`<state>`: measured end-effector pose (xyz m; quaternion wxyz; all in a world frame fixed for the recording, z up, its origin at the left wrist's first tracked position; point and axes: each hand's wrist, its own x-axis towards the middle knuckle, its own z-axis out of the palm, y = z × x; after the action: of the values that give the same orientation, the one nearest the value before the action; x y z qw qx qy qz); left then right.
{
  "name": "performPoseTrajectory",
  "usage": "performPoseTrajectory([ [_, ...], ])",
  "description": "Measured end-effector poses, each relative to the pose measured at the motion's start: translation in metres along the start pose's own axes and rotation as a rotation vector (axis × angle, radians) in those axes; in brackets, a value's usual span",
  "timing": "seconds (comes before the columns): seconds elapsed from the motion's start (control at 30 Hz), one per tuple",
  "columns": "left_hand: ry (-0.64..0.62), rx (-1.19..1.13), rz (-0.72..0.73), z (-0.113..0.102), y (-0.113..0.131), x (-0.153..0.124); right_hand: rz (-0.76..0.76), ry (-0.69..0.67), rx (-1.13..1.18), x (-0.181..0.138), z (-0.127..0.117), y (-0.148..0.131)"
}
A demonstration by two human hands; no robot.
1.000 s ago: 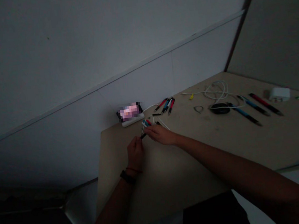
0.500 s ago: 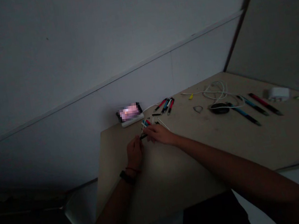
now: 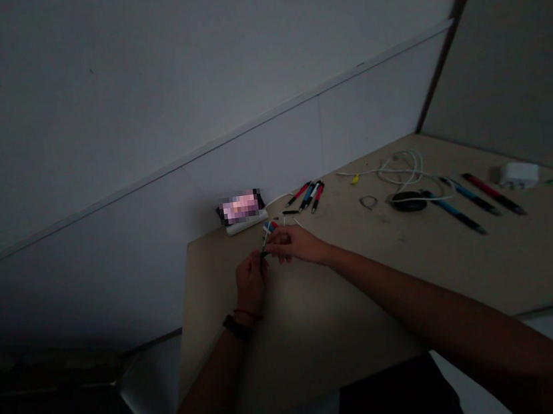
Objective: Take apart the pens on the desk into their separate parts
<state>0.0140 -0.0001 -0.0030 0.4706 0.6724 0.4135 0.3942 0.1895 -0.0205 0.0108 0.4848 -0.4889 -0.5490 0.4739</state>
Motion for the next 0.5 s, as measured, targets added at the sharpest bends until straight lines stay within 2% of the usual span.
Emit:
performPoseTrajectory([
  [0.17, 0.003, 0.03, 0.01, -0.0003, -0.0003, 0.0001, 0.035, -0.006, -0.015, 0.0013, -0.0018, 0.0021],
  [0.4, 0.016, 0.026, -0.007, -0.0008, -0.0026, 0.0011, -0.031, -0.007, -0.043, 0.0016, -0.0022, 0.0058],
  [0.5, 0.026, 0.031, 0.0, -0.001, -0.0022, 0.0014, 0.022, -0.077, -0.026, 0.0005, 0.0008, 0.0073],
])
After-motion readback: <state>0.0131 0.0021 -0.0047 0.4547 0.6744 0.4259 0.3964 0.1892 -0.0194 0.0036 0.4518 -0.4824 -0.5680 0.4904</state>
